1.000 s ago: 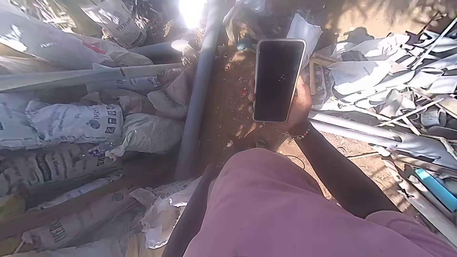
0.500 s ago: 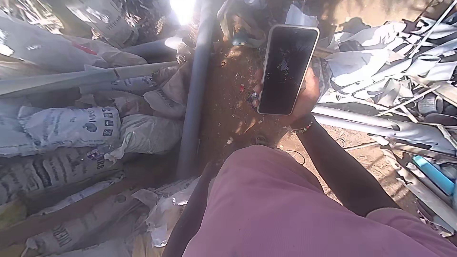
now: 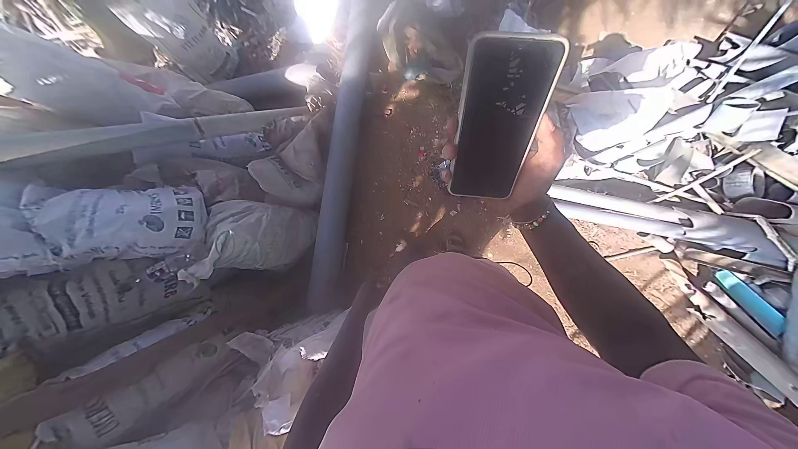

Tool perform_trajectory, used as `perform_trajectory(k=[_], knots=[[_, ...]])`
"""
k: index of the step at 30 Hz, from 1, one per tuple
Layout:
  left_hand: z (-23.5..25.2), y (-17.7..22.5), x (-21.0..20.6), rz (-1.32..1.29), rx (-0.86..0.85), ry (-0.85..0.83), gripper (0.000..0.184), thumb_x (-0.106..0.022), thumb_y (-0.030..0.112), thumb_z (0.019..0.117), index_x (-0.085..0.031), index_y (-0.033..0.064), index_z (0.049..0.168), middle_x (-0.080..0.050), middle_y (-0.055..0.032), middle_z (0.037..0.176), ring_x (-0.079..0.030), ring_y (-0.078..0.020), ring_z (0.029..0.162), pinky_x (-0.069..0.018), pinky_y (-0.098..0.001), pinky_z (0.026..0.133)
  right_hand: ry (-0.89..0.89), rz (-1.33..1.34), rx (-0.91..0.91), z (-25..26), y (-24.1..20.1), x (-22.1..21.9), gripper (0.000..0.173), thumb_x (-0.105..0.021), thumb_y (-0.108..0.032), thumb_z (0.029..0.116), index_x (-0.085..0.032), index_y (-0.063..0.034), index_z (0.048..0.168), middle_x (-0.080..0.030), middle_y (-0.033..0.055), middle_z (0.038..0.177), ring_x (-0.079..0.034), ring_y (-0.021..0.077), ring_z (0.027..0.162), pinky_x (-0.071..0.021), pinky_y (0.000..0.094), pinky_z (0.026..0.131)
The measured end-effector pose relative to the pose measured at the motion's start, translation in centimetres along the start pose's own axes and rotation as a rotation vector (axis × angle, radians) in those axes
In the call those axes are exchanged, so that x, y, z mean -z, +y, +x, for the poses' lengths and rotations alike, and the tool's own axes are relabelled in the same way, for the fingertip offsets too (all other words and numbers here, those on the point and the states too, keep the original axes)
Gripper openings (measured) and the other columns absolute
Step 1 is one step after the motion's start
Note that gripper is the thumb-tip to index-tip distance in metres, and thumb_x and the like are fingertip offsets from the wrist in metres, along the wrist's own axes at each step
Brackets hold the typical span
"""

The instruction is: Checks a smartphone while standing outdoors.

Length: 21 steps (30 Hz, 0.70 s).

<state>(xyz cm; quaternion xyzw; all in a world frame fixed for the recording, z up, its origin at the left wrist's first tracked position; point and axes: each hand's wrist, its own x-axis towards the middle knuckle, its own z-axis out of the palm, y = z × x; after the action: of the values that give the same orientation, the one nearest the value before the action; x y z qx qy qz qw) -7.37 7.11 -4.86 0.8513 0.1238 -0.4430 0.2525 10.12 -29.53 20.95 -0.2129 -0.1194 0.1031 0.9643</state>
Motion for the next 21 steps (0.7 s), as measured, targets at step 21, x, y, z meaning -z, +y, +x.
perform_trajectory(k=[21], knots=[[-2.8, 13.3, 10.4, -0.277, -0.482, 0.294, 0.043, -0.058, 0.028, 0.1036, -0.059, 0.0079, 0.141, -0.068, -0.0088, 0.132, -0.067, -0.0158, 0.119, -0.0551, -0.0358, 0.103, -0.302, -0.037, -0.041, 3.9, -3.3, -2.8, 0.076, -0.064, -0.070, 0.0812, -0.057, -0.0162, 0.135, -0.064, 0.0201, 0.130, -0.069, 0.0375, 0.106, -0.0611, 0.0522, 0.082]])
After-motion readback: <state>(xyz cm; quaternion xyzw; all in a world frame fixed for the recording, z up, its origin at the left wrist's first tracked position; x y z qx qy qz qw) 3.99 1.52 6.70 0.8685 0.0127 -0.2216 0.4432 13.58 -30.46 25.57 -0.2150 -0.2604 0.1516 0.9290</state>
